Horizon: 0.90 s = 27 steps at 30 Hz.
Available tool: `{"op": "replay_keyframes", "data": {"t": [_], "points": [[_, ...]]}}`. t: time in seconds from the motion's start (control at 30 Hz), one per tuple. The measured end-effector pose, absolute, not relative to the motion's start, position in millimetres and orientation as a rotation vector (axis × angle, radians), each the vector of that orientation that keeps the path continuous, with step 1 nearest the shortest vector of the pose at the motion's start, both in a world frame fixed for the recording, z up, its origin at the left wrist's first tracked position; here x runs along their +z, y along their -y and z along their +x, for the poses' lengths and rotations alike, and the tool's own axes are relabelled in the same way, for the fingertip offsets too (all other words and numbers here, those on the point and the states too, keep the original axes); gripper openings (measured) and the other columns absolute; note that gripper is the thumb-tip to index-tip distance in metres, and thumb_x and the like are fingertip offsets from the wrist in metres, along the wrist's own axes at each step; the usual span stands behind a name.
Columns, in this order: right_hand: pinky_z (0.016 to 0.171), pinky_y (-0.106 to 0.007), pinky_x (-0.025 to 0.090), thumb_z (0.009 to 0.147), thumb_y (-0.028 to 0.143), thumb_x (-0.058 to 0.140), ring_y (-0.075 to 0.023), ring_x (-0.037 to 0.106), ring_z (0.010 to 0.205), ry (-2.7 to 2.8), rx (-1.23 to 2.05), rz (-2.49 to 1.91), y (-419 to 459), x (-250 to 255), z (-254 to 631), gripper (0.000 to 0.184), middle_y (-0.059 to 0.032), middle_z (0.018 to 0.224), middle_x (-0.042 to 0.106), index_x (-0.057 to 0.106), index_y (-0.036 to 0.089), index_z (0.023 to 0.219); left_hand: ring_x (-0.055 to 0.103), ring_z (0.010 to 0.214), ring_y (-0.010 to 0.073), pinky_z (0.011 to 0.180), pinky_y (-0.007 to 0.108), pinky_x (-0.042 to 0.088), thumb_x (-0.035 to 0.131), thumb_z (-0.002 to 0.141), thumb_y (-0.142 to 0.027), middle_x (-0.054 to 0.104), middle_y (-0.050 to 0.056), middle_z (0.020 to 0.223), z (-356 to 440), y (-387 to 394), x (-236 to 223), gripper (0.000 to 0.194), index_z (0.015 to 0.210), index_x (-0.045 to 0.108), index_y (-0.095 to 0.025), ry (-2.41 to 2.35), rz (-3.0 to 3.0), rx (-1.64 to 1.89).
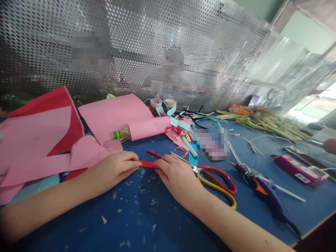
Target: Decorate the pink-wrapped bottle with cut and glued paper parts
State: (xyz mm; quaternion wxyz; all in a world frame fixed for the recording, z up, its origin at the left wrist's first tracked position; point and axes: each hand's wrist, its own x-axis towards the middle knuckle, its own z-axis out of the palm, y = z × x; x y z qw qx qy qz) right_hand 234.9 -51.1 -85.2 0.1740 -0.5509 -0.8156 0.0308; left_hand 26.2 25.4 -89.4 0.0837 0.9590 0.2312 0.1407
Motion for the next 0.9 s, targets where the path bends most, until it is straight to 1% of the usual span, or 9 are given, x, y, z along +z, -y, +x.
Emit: {"op": "replay_keyframes", "data": {"t": [0.13,0.27,0.4,0.47,0.53,0.7,0.77,0.9], "points": [[0.08,-0.033,0.048,0.09,0.015,0.053,-0.0183,0.061,0.082,2.277,0.161,-1.568,48,-86,235,0.014,-0.0029,0.086,0.065,0.066,0.02,0.09,0.06,0.081,0.0184,0.071,0.03,0.048,0.042,0.092,-0.018,0.063,0.006,0.088,26,-25,-88,0.026,0.089,0.068,-0.016,-0.688,2.815,0.418],[0.08,-0.032,0.048,0.089,0.014,0.053,-0.0179,0.061,0.081,2.245,0.19,-1.556,45,-88,235,0.015,-0.0034,0.085,0.065,0.068,0.019,0.089,0.061,0.083,0.0177,0.076,0.032,0.049,0.047,0.089,-0.016,0.064,0.005,0.092,25,-27,-87,0.02,0.094,0.066,-0.018,-0.735,2.674,0.458],[0.08,-0.033,0.049,0.089,0.014,0.053,-0.0188,0.062,0.081,2.242,0.186,-1.548,45,-88,235,0.017,-0.005,0.087,0.066,0.07,0.018,0.089,0.062,0.084,0.0171,0.078,0.031,0.049,0.052,0.085,-0.012,0.065,0.004,0.09,28,-30,-88,0.014,0.087,0.064,-0.017,-0.779,2.552,0.469],[0.081,-0.034,0.049,0.089,0.013,0.052,-0.0196,0.062,0.084,2.247,0.215,-1.555,45,-87,236,0.019,-0.0056,0.088,0.067,0.07,0.018,0.09,0.061,0.084,0.0169,0.078,0.031,0.049,0.051,0.086,-0.012,0.064,0.003,0.089,29,-30,-89,0.015,0.085,0.064,-0.018,-0.783,2.546,0.48],[0.08,-0.033,0.05,0.089,0.013,0.052,-0.0194,0.063,0.085,2.222,0.291,-1.583,44,-85,238,0.02,-0.0054,0.09,0.068,0.07,0.019,0.091,0.061,0.084,0.0168,0.078,0.032,0.049,0.048,0.088,-0.013,0.062,0.003,0.089,29,-29,-90,0.017,0.086,0.064,-0.019,-0.798,2.56,0.494],[0.07,-0.028,0.052,0.084,0.014,0.055,-0.0167,0.066,0.078,1.956,0.486,-1.711,39,-80,245,0.017,-0.002,0.09,0.071,0.069,0.021,0.091,0.06,0.082,0.0177,0.077,0.033,0.049,0.045,0.09,-0.015,0.061,0.004,0.088,30,-24,-88,0.019,0.087,0.064,-0.018,-0.813,2.617,0.458],[0.071,-0.027,0.052,0.083,0.015,0.057,-0.0163,0.065,0.078,1.922,0.504,-1.688,39,-80,246,0.014,-0.0011,0.088,0.071,0.068,0.022,0.089,0.06,0.083,0.0184,0.077,0.034,0.049,0.044,0.091,-0.015,0.061,0.005,0.088,31,-23,-86,0.02,0.087,0.064,-0.016,-0.811,2.624,0.445],[0.074,-0.028,0.05,0.082,0.013,0.06,-0.0155,0.063,0.08,2.04,0.492,-1.59,41,-84,241,0.012,-0.0015,0.088,0.067,0.068,0.022,0.084,0.06,0.084,0.0189,0.078,0.035,0.049,0.043,0.091,-0.015,0.062,0.005,0.09,30,-23,-85,0.021,0.089,0.063,-0.015,-0.813,2.622,0.433]]}}
